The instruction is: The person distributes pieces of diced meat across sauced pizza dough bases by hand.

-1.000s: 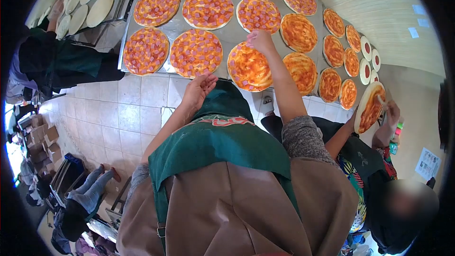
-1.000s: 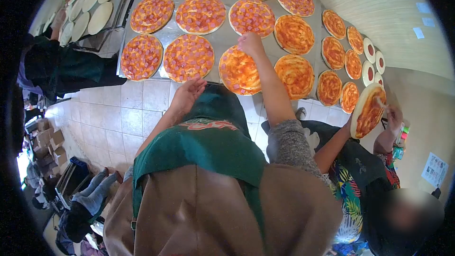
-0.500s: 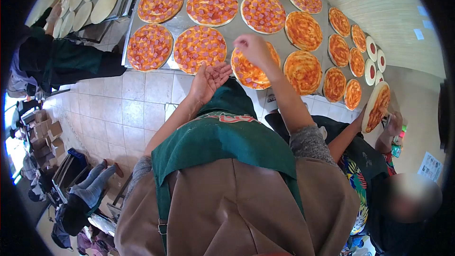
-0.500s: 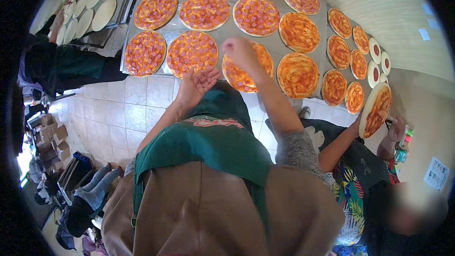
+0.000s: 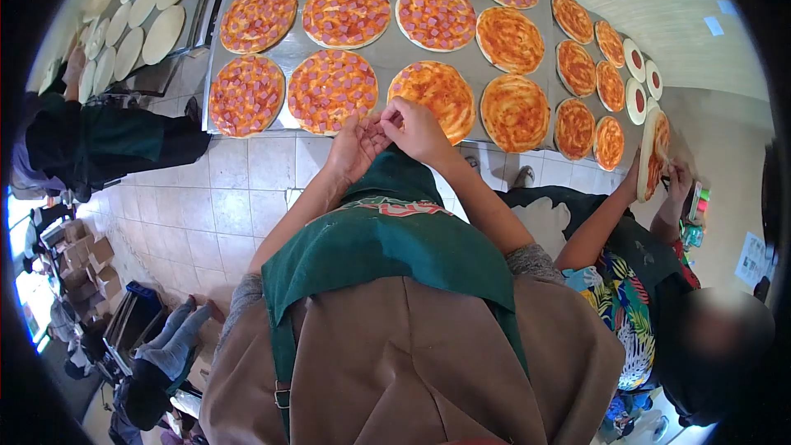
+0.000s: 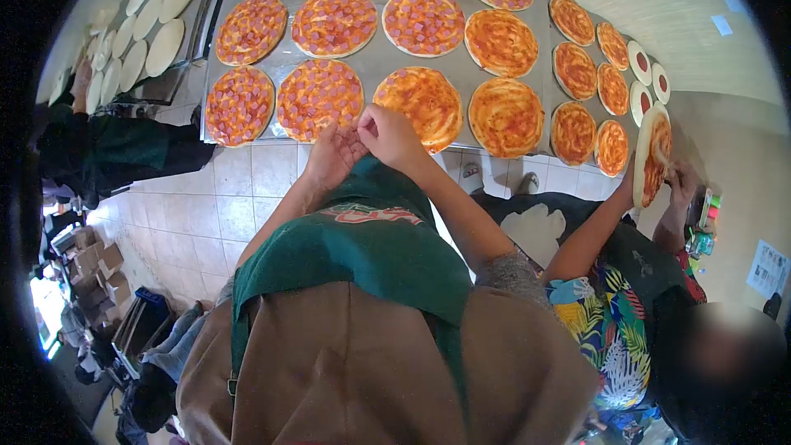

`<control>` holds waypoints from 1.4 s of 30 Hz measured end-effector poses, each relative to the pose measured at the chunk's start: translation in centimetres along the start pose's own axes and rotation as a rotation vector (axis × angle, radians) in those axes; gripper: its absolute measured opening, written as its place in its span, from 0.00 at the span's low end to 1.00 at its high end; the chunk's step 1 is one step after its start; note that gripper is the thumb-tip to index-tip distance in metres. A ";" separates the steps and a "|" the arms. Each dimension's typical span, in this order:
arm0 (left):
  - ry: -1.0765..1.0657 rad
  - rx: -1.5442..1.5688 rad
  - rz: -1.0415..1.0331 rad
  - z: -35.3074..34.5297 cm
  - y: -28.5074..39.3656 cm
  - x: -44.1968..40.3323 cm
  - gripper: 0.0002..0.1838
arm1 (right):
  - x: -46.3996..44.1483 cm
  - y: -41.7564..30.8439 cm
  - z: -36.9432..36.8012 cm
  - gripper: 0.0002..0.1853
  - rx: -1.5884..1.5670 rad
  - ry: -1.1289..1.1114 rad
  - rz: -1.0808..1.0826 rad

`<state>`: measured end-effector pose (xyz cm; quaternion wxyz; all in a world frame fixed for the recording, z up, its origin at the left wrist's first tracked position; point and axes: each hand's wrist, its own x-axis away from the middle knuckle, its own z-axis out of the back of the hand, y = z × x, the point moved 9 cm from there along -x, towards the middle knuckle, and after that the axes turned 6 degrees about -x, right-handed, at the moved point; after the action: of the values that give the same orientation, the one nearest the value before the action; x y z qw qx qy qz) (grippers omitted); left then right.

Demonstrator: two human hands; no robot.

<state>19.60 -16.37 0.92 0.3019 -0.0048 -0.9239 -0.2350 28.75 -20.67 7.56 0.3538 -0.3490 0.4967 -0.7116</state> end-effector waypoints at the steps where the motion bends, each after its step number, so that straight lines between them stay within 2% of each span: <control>1: 0.000 -0.008 0.004 0.0 -0.2 0.0 0.31 | 0.3 -0.1 0.0 0.07 0.047 0.033 0.041; 3: -0.002 -0.027 0.013 0.4 -0.7 -0.2 0.31 | 0.9 -0.5 -0.3 0.07 0.141 0.100 0.121; 6: 0.066 -0.050 0.001 1.8 -1.7 -0.7 0.31 | 1.8 -1.2 -1.2 0.08 0.275 0.057 0.106; 9: -0.062 -0.015 0.049 1.5 -2.5 -1.2 0.30 | 2.2 0.6 -1.1 0.09 0.379 0.117 0.172; 12: -0.044 -0.050 0.047 0.0 -2.2 -0.7 0.29 | 3.2 2.4 1.2 0.09 -0.063 0.245 0.196; 15: -0.059 -0.038 0.074 -1.0 -2.2 -0.4 0.29 | 4.9 6.6 4.5 0.11 -0.343 0.215 -0.200; 21: -0.018 -0.034 0.090 0.0 -2.8 -0.4 0.27 | 9.3 15.3 8.7 0.13 -0.275 0.247 -0.421; 24: 0.016 -0.030 0.108 0.8 -3.2 -0.7 0.27 | 9.6 16.0 8.2 0.13 -0.178 0.243 -0.388; 27: 0.037 -0.053 0.117 0.8 -3.4 -0.7 0.27 | 9.5 16.7 8.7 0.14 0.011 0.323 -0.455; 30: 0.025 -0.058 0.111 0.6 -3.4 -0.5 0.26 | 9.2 16.2 9.3 0.15 0.238 0.403 -0.396; 33: 0.041 -0.051 0.116 1.0 -3.5 -0.5 0.26 | 9.3 16.1 9.6 0.15 0.322 0.401 -0.458; 36: 0.054 -0.069 0.103 1.6 -3.4 -0.5 0.26 | 9.7 14.5 10.3 0.15 0.213 0.489 -0.443; 39: 0.089 -0.046 0.103 2.2 -3.5 -0.5 0.23 | 8.5 11.8 9.4 0.15 0.208 0.469 -0.258; 42: 0.065 -0.027 0.106 2.3 -3.7 -0.6 0.23 | 6.5 11.6 7.5 0.14 0.250 0.464 -0.208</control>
<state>18.28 -18.52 -2.66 0.3439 -0.0502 -0.9088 -0.2309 33.66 -32.64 -0.61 0.1961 -0.1794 0.4344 -0.8606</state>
